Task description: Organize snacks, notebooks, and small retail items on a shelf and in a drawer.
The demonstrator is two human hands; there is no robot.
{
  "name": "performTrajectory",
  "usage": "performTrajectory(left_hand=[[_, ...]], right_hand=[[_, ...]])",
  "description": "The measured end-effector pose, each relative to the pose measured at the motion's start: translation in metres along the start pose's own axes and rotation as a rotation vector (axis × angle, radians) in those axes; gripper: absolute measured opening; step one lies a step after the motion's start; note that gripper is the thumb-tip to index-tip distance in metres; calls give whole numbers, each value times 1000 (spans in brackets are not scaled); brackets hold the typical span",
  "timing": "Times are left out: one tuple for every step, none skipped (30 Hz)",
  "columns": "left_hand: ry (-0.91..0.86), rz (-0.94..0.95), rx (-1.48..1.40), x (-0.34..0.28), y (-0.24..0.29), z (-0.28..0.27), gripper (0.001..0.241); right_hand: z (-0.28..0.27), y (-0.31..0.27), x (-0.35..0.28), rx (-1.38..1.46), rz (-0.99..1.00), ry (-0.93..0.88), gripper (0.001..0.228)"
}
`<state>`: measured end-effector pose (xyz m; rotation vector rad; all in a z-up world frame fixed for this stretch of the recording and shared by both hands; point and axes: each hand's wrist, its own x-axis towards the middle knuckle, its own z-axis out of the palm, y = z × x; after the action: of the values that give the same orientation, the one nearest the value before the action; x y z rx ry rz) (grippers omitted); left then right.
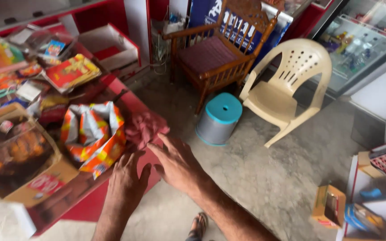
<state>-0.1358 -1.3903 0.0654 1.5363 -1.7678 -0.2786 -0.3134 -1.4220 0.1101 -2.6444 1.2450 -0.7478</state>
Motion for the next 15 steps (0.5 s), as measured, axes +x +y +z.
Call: performTrajectory(left_hand=[[-2,-5,-2,14,14,2,46],[-47,-97,24,27,27,4,45],[-85,-185,47,46,37,8,43],[-81,-186,43,57,40,19,43],[-71,-189,39,69,45,27,43],[-61,-192,35,81,48,35,42],[-59,-202,37,90,50,43,42],[-63,-182,67,98,51,50,38],[-64,-159,98,108,54,57,33],[-59,-166,102,114,52,65,33],[-52,-170,99,124,47,74,35],[-45,-174,95,134,42,83,38],[-41,-177,96,146,52,82,38],[-64,-225,95,159,61,82,42],[-90,-274,92,172,68,81,46]], right_hand=[[-6,14,6,1,0,-6,67],[-12,27,13,17,4,-16,65],[-17,43,23,27,4,-23,64],[-17,60,29,23,0,-24,64],[-18,76,36,13,-29,-21,65],[-20,90,43,3,-58,-19,65],[-27,98,50,9,-63,-26,65],[-34,105,57,21,-43,-47,64],[-43,112,65,31,-24,-65,63],[-46,119,68,35,-32,-68,63],[-49,129,74,40,-49,-47,63],[-51,138,81,45,-66,-26,64],[-54,147,87,45,-70,-27,64],[-56,156,94,45,-55,-44,63],[-55,164,101,46,-36,-62,63]])
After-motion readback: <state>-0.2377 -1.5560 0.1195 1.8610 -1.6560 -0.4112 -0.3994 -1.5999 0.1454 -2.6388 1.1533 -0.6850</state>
